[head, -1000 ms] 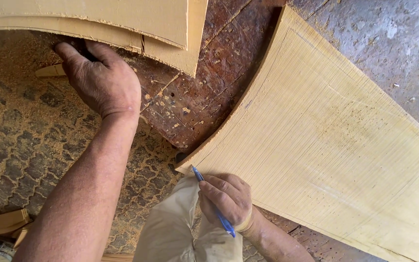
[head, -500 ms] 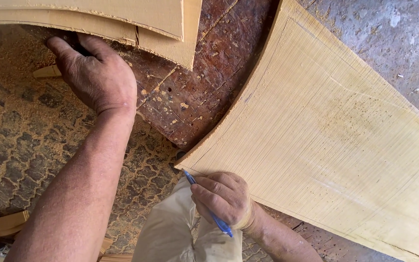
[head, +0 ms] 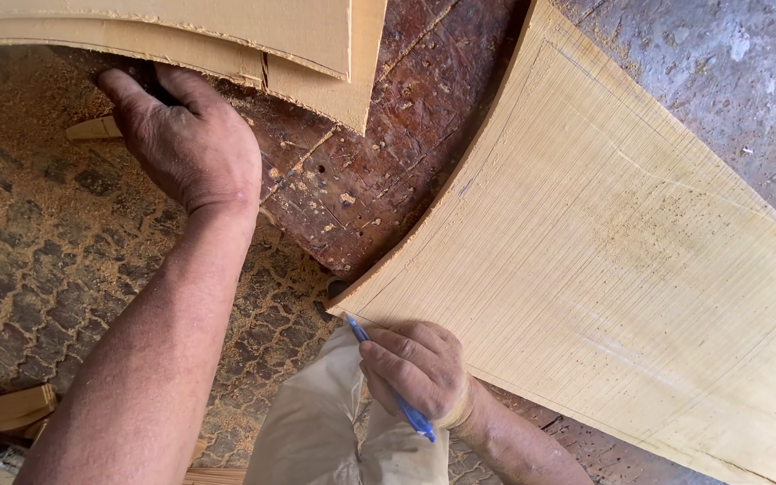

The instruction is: The person cuts a curved wooden board with a jigsaw, then uses a compass and a pen to mark lines on another board. Finally, they draw a border on a smaller wooden piece with a pen.

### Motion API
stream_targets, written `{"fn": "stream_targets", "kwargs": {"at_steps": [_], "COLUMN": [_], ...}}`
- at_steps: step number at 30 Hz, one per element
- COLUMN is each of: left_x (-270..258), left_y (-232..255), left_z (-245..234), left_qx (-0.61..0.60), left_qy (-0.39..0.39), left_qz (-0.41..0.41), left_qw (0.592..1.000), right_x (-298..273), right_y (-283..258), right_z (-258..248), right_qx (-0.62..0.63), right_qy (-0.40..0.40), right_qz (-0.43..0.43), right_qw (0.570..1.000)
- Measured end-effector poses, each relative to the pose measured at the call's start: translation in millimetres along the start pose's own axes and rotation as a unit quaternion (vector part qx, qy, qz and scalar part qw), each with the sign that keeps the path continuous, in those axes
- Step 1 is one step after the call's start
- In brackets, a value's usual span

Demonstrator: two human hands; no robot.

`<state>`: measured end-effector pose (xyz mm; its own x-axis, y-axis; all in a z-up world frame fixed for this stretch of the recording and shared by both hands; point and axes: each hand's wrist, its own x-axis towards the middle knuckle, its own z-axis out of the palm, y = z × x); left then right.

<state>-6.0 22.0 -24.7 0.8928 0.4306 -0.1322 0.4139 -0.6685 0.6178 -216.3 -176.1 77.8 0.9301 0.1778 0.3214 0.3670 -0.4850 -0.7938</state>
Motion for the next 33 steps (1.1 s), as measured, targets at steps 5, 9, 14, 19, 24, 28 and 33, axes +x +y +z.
{"fn": "stream_targets", "kwargs": {"at_steps": [5,9,14,19,24,28,33], "left_x": [-1,-1,0,-1,-2,-2,0], "left_y": [3,2,-6,1,3,7,1], "left_z": [-1,0,3,0,-1,-4,0], "left_qx": [-0.016,0.003,0.003,-0.001,0.014,0.010,0.002], "left_qy": [0.003,0.007,0.010,0.009,0.008,0.011,0.010], "left_qz": [0.010,0.016,0.037,0.027,0.023,0.017,0.007], "left_qw": [1.000,1.000,0.999,1.000,1.000,1.000,1.000], "right_x": [-12,-13,-7,-8,-8,-7,-6], "right_y": [3,1,-1,0,-1,-1,-1], "right_z": [5,3,-1,-1,1,4,2], "right_qx": [-0.003,-0.023,-0.018,-0.015,-0.017,-0.016,-0.016], "right_qy": [0.013,0.055,0.047,0.050,0.060,0.069,0.053], "right_qz": [0.008,0.046,0.071,0.077,0.096,0.104,0.085], "right_qw": [1.000,0.997,0.996,0.996,0.993,0.992,0.995]}}
